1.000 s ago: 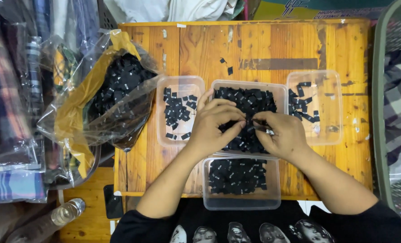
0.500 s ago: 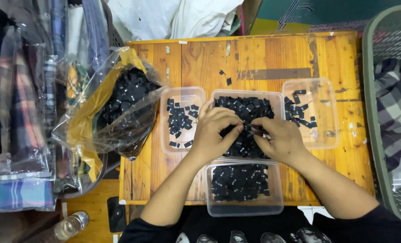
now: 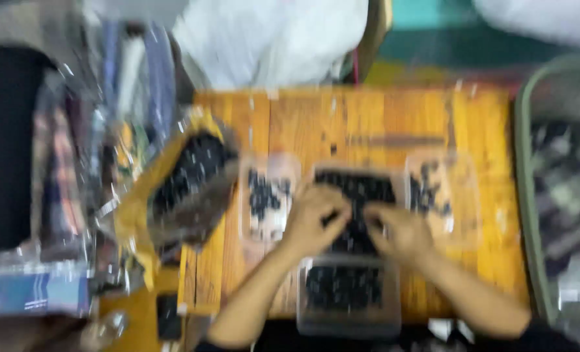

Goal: Trimming excess plastic flash from small black garment accessories using snips and sorting them into plastic containers.

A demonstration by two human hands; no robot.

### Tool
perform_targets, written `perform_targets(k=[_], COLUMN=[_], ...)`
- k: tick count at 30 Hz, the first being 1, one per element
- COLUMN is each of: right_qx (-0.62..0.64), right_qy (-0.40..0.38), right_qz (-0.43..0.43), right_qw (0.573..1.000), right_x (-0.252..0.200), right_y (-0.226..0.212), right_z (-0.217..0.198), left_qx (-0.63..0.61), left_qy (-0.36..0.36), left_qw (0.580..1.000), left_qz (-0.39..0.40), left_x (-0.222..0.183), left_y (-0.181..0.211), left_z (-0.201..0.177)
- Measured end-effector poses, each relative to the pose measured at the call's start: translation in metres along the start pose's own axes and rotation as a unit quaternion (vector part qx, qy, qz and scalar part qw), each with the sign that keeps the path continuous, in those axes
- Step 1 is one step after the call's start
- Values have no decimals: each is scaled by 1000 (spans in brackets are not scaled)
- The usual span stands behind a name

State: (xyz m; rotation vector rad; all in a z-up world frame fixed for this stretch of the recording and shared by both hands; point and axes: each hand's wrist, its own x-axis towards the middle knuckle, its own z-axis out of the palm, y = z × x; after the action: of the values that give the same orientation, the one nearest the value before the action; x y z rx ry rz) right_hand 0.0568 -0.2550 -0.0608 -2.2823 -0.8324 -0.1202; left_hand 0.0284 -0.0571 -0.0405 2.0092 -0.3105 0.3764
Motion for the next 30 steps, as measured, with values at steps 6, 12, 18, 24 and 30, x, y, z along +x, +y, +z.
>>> perform_targets(k=[6,12,18,24,30], right_qx=[51,94,107,132,155], right_qy=[35,46,52,68,46], right_qz=[-4,-6,-51,-77,-59], right_qw=[998,994,992,986,985], right_x=[18,19,24,24,24], right_y=[-26,-29,-42,-40,-43], right_z=[-14,-15,-24,-22,-25], left_qx=[17,26,-14,-41,-38], left_qy=[35,23,61,68,63], left_qw=[999,999,997,996,997], left_qz=[-17,-28,-50,-51,-38], left_x=[2,-3,-15,-14,-13], left_y=[22,24,9,6,15], left_z=[-4,-6,8,8,5])
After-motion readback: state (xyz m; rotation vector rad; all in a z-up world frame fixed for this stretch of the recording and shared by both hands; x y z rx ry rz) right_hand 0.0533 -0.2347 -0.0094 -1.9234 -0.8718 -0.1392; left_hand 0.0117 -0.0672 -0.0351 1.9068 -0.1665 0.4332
